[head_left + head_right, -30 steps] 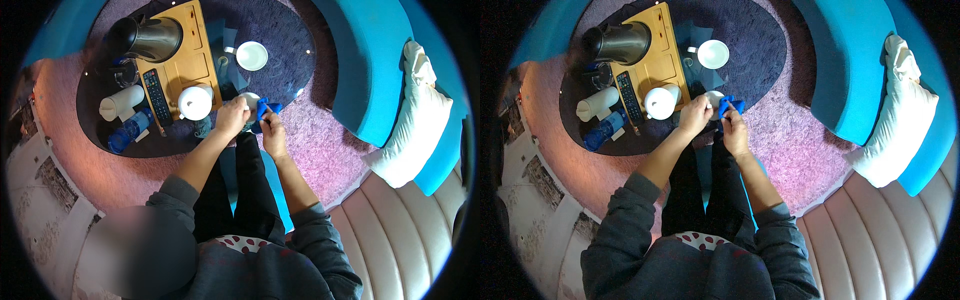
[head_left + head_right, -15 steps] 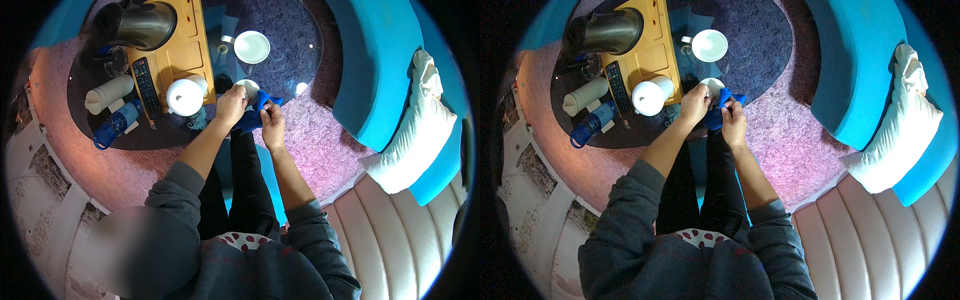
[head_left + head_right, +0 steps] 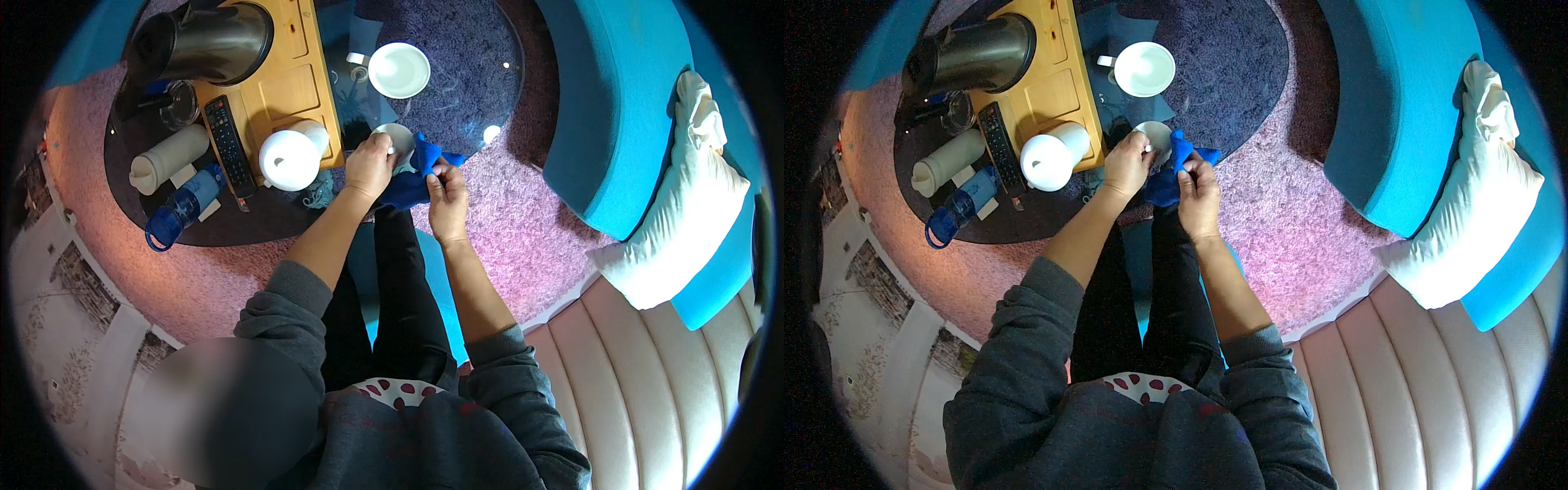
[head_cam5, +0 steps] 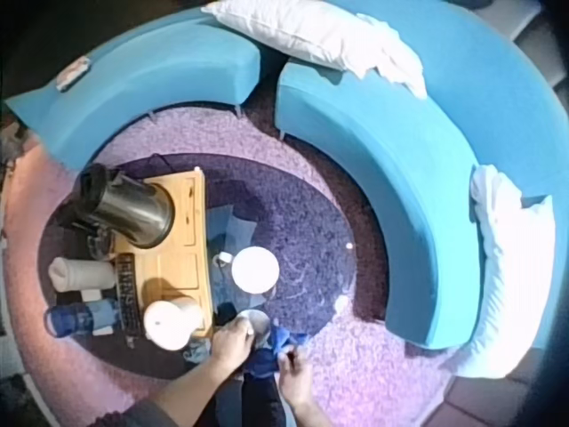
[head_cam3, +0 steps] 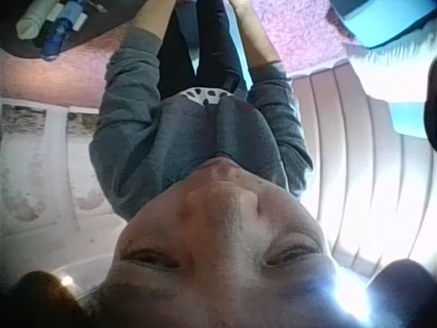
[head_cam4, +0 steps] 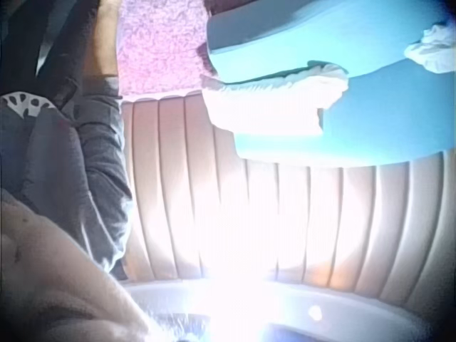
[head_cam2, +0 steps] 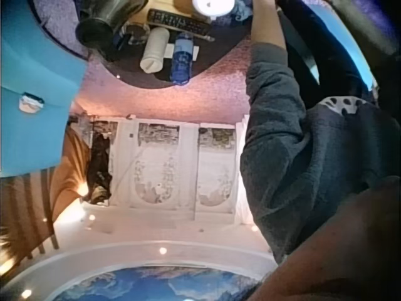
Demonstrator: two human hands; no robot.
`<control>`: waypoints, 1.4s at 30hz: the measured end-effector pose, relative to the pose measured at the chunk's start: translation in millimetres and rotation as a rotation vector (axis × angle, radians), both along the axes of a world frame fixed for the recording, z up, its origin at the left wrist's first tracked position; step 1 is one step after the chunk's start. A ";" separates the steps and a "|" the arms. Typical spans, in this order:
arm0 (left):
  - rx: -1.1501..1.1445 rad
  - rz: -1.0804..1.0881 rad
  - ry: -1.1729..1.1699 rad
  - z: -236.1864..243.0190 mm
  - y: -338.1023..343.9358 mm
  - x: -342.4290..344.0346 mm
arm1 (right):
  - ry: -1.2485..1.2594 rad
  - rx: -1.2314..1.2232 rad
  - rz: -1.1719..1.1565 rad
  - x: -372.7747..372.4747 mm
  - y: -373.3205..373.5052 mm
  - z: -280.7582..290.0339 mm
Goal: The person wipes a round glass table with a blue cloth, moving a remote control and a water bottle aside to reach the surface. They then wipe several white cups and a wooden tray on the table, returning items to their original positions as they clean.
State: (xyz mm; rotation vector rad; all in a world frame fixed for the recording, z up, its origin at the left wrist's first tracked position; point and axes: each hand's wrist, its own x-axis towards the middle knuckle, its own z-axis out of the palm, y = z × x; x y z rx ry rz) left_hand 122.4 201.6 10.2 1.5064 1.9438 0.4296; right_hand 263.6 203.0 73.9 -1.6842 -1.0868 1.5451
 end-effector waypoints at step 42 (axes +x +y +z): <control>0.341 -0.172 -0.245 210.5 47.6 -29.1 | 0.005 0.577 0.126 -26.7 69.3 122.6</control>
